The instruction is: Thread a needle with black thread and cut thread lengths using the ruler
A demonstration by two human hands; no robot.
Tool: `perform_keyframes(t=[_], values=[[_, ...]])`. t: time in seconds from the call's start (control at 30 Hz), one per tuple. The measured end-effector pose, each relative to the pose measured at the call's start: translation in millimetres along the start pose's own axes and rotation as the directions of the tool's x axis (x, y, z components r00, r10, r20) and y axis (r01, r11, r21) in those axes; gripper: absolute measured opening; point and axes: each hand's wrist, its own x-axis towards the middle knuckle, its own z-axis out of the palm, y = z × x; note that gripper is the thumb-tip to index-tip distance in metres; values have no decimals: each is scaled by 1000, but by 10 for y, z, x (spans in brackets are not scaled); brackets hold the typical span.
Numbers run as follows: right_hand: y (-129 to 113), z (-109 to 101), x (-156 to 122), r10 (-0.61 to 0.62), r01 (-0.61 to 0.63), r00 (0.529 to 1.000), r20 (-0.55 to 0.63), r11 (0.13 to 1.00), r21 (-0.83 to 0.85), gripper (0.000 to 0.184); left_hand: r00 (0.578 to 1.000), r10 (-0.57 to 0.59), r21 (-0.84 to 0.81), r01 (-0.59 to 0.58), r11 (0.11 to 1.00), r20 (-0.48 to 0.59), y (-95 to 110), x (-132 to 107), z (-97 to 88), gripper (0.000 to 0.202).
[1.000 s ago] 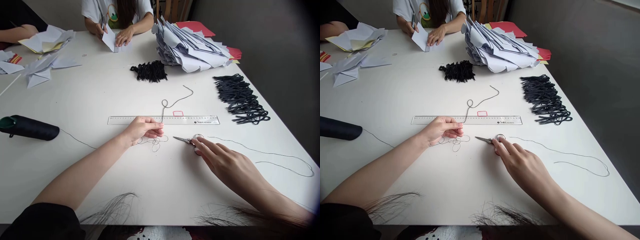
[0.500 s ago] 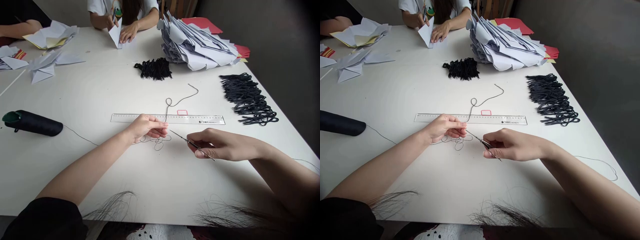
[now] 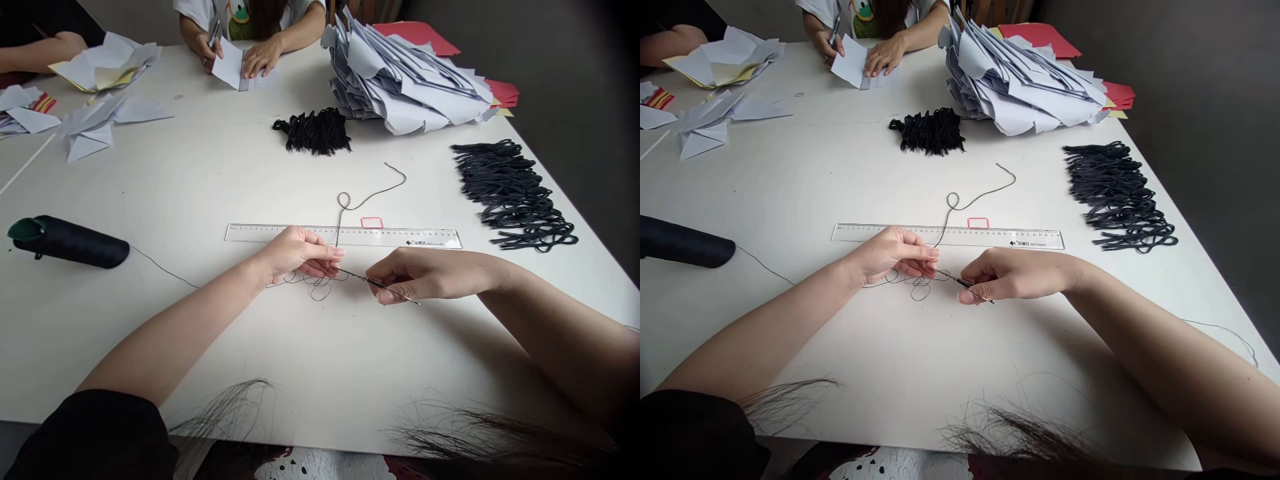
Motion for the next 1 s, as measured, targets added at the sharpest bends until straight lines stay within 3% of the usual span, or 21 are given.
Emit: perform_keyframes(t=[0.7,0.87,1.0], values=[[30,12,17,44,-47,998,-44,996,-71,51,1000,-19,-46,19,999,-19,-11,19,-10,32],[8,34,-92,77,-116,984,-160,961,-252,40,999,-29,-73,26,997,-38,-22,27,-13,33],[63,86,-224,114,-247,937,-330,884,-397,22,999,-27,-72,24,997,-37,-16,23,-6,34]])
